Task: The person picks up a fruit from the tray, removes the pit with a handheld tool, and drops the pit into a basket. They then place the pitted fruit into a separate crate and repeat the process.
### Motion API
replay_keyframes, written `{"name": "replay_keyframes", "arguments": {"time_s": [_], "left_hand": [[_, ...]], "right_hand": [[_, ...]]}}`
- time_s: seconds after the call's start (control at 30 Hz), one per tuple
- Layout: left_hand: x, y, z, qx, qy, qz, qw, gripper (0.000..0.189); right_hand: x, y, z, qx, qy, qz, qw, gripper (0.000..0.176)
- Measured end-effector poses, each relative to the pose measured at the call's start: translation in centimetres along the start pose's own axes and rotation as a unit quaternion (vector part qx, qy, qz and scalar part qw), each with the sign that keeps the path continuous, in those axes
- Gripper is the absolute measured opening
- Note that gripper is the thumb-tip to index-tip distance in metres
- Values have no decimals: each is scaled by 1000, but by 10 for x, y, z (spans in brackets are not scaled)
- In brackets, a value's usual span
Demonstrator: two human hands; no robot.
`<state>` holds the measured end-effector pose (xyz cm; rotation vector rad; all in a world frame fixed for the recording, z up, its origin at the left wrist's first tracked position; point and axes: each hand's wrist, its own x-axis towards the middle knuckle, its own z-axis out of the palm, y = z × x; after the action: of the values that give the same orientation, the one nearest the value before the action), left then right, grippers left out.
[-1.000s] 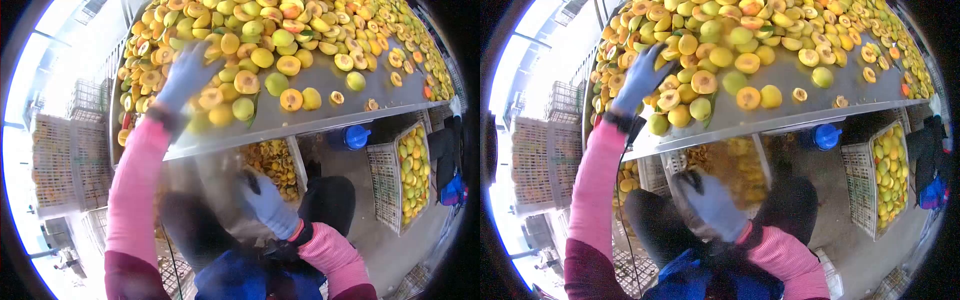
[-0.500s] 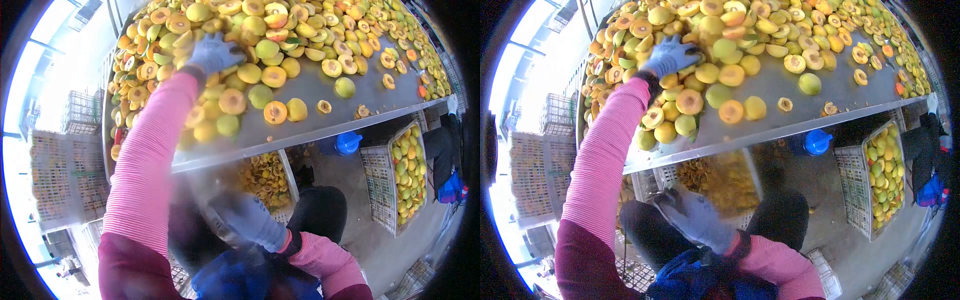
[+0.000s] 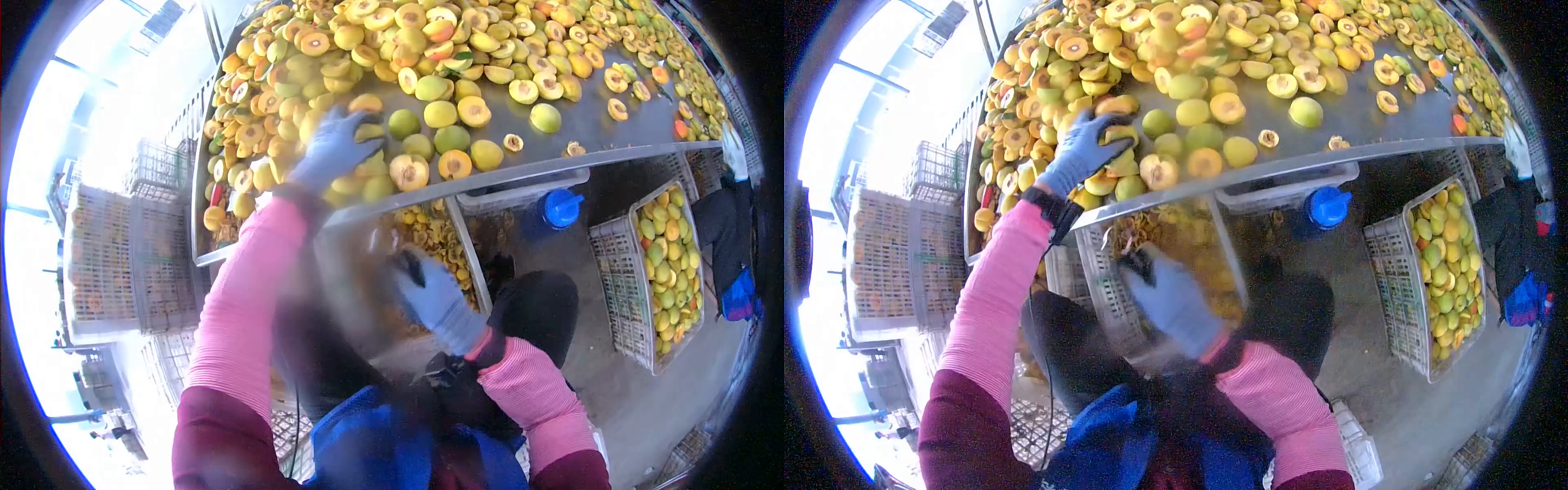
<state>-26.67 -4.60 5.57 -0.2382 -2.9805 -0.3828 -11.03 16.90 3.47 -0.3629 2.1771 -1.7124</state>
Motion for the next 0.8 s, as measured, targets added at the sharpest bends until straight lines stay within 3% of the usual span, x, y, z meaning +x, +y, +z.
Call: {"name": "replay_keyframes", "arguments": {"time_s": [0.03,0.1,0.13,0.33,0.43,0.53,0.63,0.67,0.73,0.77,0.8], "left_hand": [[-14,15,-12,-26,95,17,995,31],[-51,41,-31,-127,166,2,978,27],[-73,52,-36,-137,157,4,978,27],[-191,95,-49,-276,-63,19,959,36],[-221,93,-41,-285,-55,68,954,35],[-252,85,-30,-382,-77,35,920,47],[-271,110,-20,-645,28,-113,755,59],[-268,119,-12,-618,96,-149,766,56],[-260,116,-11,-581,133,-227,770,54],[-258,111,-17,-572,101,-272,767,52],[-255,108,-12,-597,100,-317,730,47]], "right_hand": [[0,0,-5,118,-22,31,992,30],[-1,2,-12,348,-61,91,931,24],[-7,-4,-19,492,-94,86,861,21],[-31,-6,8,592,34,160,789,22],[-40,-17,22,478,47,220,849,19],[-45,-15,32,438,50,129,888,20],[-47,-16,28,468,-35,210,858,21],[-48,-12,31,477,-47,208,853,21],[-46,4,43,398,-74,165,899,22],[-47,9,48,358,-87,144,919,23],[-52,11,58,338,-23,73,938,28]]}}
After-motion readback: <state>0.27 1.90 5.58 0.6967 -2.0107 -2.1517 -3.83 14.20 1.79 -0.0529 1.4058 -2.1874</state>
